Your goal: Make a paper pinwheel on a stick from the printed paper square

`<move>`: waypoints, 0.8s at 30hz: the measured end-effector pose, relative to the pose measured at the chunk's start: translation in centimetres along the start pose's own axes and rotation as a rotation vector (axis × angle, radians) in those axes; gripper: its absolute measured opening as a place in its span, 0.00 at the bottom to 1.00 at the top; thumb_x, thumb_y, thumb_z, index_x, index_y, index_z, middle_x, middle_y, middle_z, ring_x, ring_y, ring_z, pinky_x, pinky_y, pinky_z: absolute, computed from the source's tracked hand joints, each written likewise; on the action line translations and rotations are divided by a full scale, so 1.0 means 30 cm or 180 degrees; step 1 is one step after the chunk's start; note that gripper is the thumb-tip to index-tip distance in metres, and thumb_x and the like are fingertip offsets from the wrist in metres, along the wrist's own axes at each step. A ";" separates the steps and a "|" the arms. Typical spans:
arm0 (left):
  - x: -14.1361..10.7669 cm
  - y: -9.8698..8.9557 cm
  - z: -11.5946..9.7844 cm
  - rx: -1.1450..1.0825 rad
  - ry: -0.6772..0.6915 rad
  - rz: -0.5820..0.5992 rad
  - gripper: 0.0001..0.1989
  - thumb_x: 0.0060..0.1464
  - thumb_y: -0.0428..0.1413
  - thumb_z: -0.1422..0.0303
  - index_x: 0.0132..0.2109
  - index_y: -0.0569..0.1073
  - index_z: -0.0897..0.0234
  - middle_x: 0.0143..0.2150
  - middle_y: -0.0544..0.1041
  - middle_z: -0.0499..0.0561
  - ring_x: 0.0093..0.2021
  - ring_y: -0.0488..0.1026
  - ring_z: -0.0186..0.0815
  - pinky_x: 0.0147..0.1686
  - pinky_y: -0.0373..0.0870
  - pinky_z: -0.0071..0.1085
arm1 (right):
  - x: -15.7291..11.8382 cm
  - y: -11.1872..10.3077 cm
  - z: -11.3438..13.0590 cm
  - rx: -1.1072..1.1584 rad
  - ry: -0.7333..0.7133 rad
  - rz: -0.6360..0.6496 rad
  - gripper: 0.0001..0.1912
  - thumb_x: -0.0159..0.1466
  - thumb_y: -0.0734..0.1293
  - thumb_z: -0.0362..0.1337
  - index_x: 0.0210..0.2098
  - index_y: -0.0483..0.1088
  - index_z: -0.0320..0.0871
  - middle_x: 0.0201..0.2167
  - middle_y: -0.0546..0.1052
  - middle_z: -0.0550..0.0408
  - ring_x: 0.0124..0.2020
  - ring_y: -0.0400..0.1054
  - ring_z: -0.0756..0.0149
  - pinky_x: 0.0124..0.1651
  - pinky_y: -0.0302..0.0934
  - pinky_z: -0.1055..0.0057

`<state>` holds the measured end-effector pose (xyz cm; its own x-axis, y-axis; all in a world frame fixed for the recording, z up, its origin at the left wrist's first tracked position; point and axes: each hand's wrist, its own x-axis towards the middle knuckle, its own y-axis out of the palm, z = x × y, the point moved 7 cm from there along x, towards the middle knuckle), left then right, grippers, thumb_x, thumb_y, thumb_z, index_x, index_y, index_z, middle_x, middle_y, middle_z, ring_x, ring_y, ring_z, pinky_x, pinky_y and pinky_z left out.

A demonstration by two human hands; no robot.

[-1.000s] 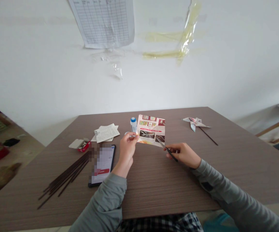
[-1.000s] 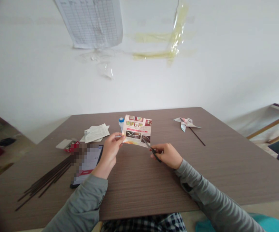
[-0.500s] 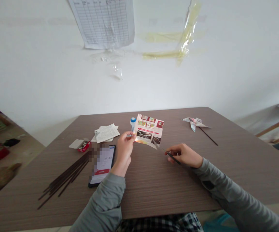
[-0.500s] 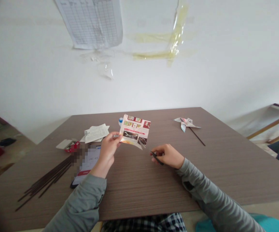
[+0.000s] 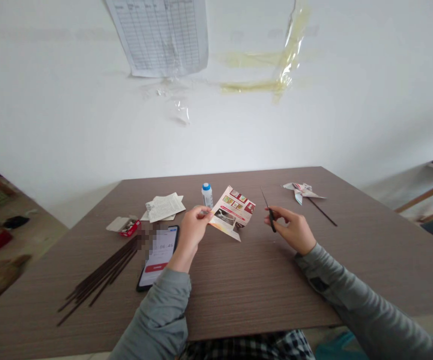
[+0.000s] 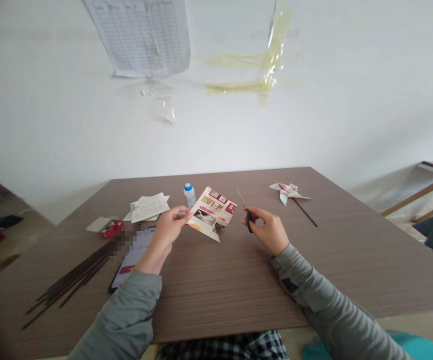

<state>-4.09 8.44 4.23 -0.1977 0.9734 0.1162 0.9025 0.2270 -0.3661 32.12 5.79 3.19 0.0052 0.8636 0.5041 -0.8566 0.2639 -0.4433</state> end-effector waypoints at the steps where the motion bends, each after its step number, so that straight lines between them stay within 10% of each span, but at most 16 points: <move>1: -0.001 0.002 0.000 -0.0081 -0.0058 0.0032 0.03 0.58 0.74 0.66 0.41 0.92 0.57 0.34 0.91 0.51 0.38 0.88 0.47 0.45 0.74 0.36 | -0.002 -0.004 -0.004 -0.0017 -0.0052 -0.0147 0.21 0.70 0.82 0.54 0.56 0.94 0.51 0.43 0.97 0.48 0.43 0.90 0.47 0.48 0.80 0.57; 15: -0.013 0.048 -0.007 -0.1083 -0.0462 0.0492 0.11 0.45 0.84 0.64 0.36 0.94 0.58 0.39 0.94 0.54 0.47 0.92 0.51 0.59 0.85 0.45 | 0.005 0.051 -0.037 -0.0215 -0.0442 -0.0309 0.16 0.67 0.78 0.36 0.52 0.94 0.53 0.49 0.97 0.48 0.51 0.92 0.42 0.60 0.83 0.48; 24: -0.011 0.048 0.004 -0.1036 -0.0427 0.0380 0.16 0.49 0.86 0.57 0.40 0.93 0.58 0.40 0.94 0.55 0.49 0.93 0.53 0.54 0.85 0.42 | 0.002 0.090 -0.080 0.0458 0.0175 -0.0023 0.17 0.63 0.84 0.40 0.51 0.92 0.52 0.42 0.95 0.52 0.47 0.91 0.46 0.59 0.84 0.51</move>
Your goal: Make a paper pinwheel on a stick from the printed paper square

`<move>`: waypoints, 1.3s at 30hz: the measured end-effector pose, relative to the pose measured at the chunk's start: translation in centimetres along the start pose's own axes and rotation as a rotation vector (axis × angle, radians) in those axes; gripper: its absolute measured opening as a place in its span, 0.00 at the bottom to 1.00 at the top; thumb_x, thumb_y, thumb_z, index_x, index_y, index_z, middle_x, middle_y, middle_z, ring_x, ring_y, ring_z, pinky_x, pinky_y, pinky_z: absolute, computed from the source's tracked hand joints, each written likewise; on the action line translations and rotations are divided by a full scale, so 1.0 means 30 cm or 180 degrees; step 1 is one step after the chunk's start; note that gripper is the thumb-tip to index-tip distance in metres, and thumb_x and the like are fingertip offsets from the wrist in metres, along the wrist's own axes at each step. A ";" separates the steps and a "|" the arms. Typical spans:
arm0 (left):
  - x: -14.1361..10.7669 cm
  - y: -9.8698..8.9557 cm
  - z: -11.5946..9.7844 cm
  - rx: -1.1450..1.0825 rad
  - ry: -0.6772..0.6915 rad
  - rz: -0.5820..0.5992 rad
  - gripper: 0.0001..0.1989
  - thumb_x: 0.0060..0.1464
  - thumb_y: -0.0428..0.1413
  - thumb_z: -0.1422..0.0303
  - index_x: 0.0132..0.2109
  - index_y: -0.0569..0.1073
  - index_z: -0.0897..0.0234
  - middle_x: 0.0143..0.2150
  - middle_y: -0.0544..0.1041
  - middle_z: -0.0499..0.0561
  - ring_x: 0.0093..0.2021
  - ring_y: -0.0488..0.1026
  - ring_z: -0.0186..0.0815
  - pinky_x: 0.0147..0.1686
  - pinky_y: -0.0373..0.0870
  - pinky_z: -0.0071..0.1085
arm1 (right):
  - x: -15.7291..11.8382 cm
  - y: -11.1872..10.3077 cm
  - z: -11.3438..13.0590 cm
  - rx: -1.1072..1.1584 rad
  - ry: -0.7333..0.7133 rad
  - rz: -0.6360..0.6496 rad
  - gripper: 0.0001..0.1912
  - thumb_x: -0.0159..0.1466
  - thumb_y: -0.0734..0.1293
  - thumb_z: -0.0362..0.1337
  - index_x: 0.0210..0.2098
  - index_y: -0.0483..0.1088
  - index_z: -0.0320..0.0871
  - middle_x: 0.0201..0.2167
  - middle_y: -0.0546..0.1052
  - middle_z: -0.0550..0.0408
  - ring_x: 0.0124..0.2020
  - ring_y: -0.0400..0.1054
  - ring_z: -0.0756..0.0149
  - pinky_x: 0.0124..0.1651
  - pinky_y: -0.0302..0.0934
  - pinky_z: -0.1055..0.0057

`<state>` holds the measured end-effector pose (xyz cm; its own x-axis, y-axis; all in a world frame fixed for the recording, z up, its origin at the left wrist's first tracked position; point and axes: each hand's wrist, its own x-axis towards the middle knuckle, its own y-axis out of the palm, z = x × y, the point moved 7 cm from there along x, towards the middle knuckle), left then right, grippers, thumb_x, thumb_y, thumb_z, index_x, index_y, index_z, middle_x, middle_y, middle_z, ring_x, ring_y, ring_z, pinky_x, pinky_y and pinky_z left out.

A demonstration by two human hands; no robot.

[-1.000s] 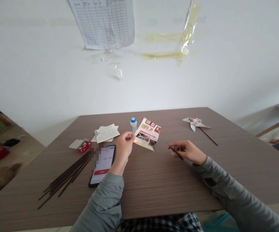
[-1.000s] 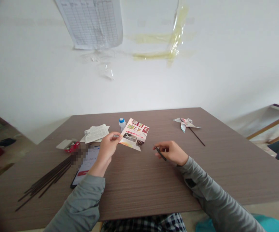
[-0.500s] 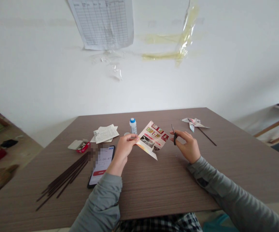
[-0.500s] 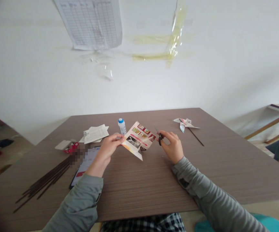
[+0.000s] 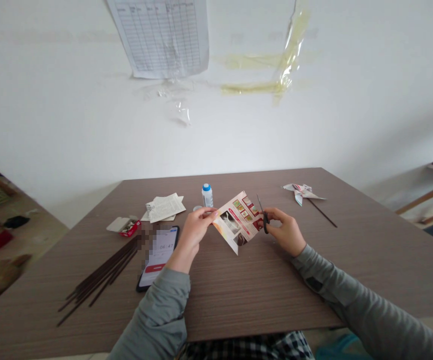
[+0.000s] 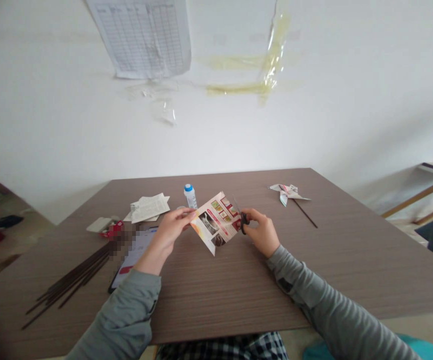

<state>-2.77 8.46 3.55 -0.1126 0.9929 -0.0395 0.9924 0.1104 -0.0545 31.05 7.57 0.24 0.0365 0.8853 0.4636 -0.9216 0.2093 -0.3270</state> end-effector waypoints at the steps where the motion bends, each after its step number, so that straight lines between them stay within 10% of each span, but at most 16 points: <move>1: -0.002 0.002 0.002 -0.0025 0.0001 -0.0013 0.18 0.49 0.86 0.56 0.40 0.92 0.58 0.40 0.94 0.55 0.49 0.93 0.53 0.54 0.85 0.43 | 0.002 0.003 -0.009 0.0137 0.0113 0.0000 0.17 0.62 0.85 0.43 0.51 0.92 0.51 0.40 0.95 0.52 0.45 0.90 0.47 0.57 0.84 0.51; 15: -0.049 0.114 0.022 0.0434 0.0364 0.0509 0.07 0.62 0.74 0.61 0.42 0.89 0.58 0.49 0.97 0.58 0.55 0.93 0.55 0.63 0.86 0.46 | 0.003 0.045 -0.023 0.1289 0.1001 -0.0047 0.35 0.51 0.95 0.56 0.51 0.87 0.49 0.38 0.96 0.46 0.44 0.95 0.41 0.51 0.89 0.49; 25: -0.034 0.096 0.028 0.0449 0.0288 0.0364 0.02 0.62 0.71 0.64 0.41 0.88 0.55 0.33 0.86 0.47 0.38 0.83 0.43 0.43 0.76 0.34 | -0.005 0.042 -0.003 0.0983 0.0851 0.0215 0.35 0.56 0.92 0.52 0.60 0.92 0.47 0.40 0.97 0.48 0.42 0.94 0.45 0.51 0.89 0.50; 39: -0.035 0.101 0.027 -0.0076 0.0025 0.0629 0.10 0.62 0.74 0.69 0.51 0.93 0.59 0.47 0.95 0.53 0.50 0.91 0.46 0.57 0.84 0.39 | -0.015 0.073 -0.016 0.1114 0.1073 0.0689 0.36 0.55 0.93 0.50 0.60 0.96 0.44 0.41 0.97 0.46 0.39 0.91 0.48 0.43 0.87 0.56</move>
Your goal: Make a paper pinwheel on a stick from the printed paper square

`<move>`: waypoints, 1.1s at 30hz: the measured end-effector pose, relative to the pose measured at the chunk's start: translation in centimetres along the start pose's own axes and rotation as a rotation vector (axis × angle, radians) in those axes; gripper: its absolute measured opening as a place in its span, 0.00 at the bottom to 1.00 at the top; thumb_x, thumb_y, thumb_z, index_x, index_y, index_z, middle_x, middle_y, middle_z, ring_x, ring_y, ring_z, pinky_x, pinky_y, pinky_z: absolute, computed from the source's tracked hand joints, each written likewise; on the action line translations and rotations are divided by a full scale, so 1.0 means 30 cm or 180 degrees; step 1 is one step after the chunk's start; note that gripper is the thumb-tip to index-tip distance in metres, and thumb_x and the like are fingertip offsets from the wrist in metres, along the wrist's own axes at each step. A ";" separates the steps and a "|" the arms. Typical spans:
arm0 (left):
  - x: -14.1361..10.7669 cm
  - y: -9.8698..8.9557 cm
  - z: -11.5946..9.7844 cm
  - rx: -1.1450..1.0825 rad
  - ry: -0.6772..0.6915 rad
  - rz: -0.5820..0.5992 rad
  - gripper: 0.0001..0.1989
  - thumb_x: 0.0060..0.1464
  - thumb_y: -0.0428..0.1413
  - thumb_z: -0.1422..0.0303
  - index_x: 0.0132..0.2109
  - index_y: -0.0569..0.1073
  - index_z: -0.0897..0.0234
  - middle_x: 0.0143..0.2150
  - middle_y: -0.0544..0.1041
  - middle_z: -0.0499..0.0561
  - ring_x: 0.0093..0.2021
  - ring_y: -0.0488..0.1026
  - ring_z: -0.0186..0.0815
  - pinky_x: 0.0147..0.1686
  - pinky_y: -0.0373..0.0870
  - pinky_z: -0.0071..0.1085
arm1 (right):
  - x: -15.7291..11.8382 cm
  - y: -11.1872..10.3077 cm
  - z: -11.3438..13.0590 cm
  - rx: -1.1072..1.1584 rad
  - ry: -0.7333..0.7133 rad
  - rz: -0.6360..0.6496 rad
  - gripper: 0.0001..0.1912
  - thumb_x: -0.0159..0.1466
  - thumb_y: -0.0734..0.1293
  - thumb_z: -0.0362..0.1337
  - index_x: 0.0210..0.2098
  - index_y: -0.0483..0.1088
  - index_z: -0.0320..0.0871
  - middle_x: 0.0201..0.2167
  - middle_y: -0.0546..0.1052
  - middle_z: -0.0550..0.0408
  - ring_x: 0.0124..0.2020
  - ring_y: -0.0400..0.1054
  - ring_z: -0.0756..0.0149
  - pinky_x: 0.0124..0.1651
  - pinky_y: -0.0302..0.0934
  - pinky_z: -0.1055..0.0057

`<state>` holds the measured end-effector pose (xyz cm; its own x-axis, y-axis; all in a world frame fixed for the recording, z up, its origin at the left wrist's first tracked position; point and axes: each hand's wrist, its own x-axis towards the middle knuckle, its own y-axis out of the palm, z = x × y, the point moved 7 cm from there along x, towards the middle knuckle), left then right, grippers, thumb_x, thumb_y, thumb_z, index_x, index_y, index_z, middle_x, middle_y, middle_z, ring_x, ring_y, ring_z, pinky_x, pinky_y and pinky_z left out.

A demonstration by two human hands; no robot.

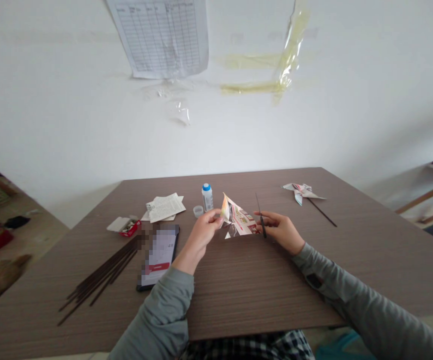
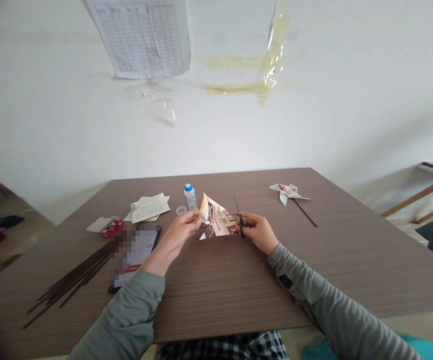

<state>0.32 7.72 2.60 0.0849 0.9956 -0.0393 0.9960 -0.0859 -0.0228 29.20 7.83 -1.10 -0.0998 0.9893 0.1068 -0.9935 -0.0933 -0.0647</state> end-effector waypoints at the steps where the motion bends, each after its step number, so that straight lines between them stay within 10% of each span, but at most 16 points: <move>1: 0.000 0.001 0.002 -0.0050 -0.0029 -0.0005 0.10 0.62 0.75 0.68 0.51 0.93 0.59 0.48 0.95 0.53 0.50 0.91 0.47 0.57 0.85 0.40 | 0.000 0.002 -0.003 0.0029 0.0023 0.0017 0.36 0.55 0.93 0.51 0.60 0.96 0.44 0.41 0.97 0.46 0.38 0.91 0.49 0.42 0.87 0.57; 18: -0.060 0.041 0.030 -0.0025 -0.0157 -0.0165 0.13 0.60 0.83 0.60 0.45 0.90 0.58 0.49 0.96 0.58 0.58 0.93 0.54 0.59 0.86 0.41 | -0.010 -0.006 -0.003 0.0565 -0.0226 -0.0967 0.39 0.51 0.96 0.52 0.59 0.94 0.45 0.45 0.98 0.42 0.49 0.96 0.36 0.55 0.93 0.45; 25: -0.055 0.150 0.034 0.0016 0.0175 -0.0119 0.05 0.63 0.80 0.66 0.43 0.94 0.60 0.51 0.98 0.62 0.59 0.95 0.63 0.70 0.86 0.55 | -0.020 0.046 -0.008 0.0496 -0.0311 -0.0742 0.36 0.56 0.95 0.55 0.60 0.93 0.47 0.43 0.97 0.45 0.46 0.95 0.41 0.53 0.91 0.47; 33: -0.052 0.122 0.042 0.0266 0.0192 -0.0397 0.05 0.66 0.75 0.65 0.40 0.92 0.59 0.48 0.98 0.59 0.54 0.94 0.58 0.62 0.87 0.49 | -0.028 0.077 -0.015 0.0409 -0.0259 -0.0521 0.39 0.55 0.96 0.57 0.60 0.94 0.47 0.41 0.97 0.48 0.43 0.93 0.43 0.50 0.90 0.49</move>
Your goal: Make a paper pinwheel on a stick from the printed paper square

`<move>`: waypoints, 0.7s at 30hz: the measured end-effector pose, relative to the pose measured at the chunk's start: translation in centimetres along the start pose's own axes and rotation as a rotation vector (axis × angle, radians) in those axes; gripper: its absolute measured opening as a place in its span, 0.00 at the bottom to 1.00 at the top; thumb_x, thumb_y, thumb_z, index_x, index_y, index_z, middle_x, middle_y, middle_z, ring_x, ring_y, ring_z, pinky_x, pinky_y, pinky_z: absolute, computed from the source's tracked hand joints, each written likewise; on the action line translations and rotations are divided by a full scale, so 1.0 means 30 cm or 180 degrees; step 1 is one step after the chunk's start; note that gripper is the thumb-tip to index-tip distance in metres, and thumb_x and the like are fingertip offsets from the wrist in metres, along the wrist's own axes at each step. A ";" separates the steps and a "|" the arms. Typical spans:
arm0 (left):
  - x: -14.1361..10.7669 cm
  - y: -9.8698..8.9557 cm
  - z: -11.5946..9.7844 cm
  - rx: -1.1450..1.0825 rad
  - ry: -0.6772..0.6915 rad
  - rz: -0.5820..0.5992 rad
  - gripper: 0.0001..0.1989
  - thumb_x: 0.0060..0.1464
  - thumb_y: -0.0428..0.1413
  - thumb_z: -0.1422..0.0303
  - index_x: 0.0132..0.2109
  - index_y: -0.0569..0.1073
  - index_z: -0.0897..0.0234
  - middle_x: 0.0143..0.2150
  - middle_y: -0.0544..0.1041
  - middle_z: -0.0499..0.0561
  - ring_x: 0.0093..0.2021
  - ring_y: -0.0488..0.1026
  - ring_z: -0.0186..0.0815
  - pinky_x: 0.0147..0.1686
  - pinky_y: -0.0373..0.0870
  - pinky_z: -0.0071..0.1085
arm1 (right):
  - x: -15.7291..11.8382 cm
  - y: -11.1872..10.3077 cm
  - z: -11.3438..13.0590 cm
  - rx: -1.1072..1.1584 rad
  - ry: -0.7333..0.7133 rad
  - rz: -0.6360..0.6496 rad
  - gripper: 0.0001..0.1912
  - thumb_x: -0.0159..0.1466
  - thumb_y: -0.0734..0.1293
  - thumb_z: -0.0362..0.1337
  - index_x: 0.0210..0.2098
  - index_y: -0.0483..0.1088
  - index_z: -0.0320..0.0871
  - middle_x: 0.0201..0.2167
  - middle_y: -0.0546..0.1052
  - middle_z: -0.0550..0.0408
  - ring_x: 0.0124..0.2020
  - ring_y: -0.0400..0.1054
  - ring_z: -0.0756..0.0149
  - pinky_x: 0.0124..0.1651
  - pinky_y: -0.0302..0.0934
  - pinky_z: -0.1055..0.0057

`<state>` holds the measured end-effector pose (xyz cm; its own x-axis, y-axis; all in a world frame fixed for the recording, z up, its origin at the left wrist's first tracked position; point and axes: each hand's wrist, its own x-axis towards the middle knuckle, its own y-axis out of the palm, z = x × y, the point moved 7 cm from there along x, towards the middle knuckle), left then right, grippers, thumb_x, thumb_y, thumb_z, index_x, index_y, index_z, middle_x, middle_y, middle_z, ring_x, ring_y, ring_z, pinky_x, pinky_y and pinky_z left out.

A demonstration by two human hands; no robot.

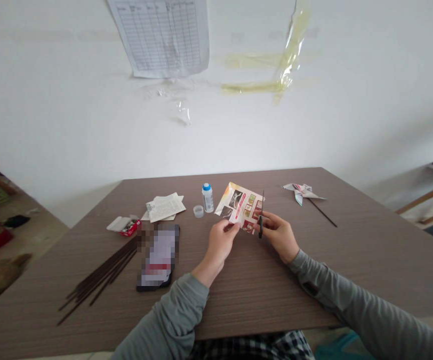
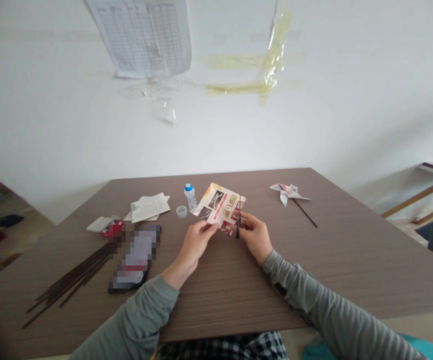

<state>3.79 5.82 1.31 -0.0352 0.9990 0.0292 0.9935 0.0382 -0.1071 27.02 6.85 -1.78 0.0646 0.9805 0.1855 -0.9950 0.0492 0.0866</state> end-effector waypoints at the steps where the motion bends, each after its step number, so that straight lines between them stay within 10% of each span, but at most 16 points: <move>1: 0.002 -0.005 0.002 0.0018 -0.0004 -0.0012 0.05 0.66 0.75 0.65 0.40 0.92 0.59 0.47 0.98 0.59 0.54 0.93 0.58 0.61 0.87 0.49 | 0.001 0.000 0.002 -0.0002 0.0000 -0.0006 0.39 0.55 0.96 0.57 0.60 0.94 0.47 0.41 0.97 0.47 0.44 0.94 0.42 0.50 0.90 0.49; 21: -0.005 0.037 0.079 -0.1236 -0.0484 0.0149 0.13 0.58 0.85 0.69 0.44 0.91 0.62 0.47 0.97 0.57 0.47 0.95 0.47 0.57 0.93 0.44 | -0.001 -0.017 -0.002 0.0109 -0.0042 -0.0199 0.42 0.52 0.97 0.57 0.60 0.94 0.45 0.41 0.95 0.48 0.41 0.89 0.47 0.46 0.84 0.55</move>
<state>4.64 5.79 -1.17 0.0243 0.9928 -0.1169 0.9604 0.0093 0.2785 27.53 6.81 -1.87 0.1278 0.9732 0.1914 -0.9859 0.1035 0.1317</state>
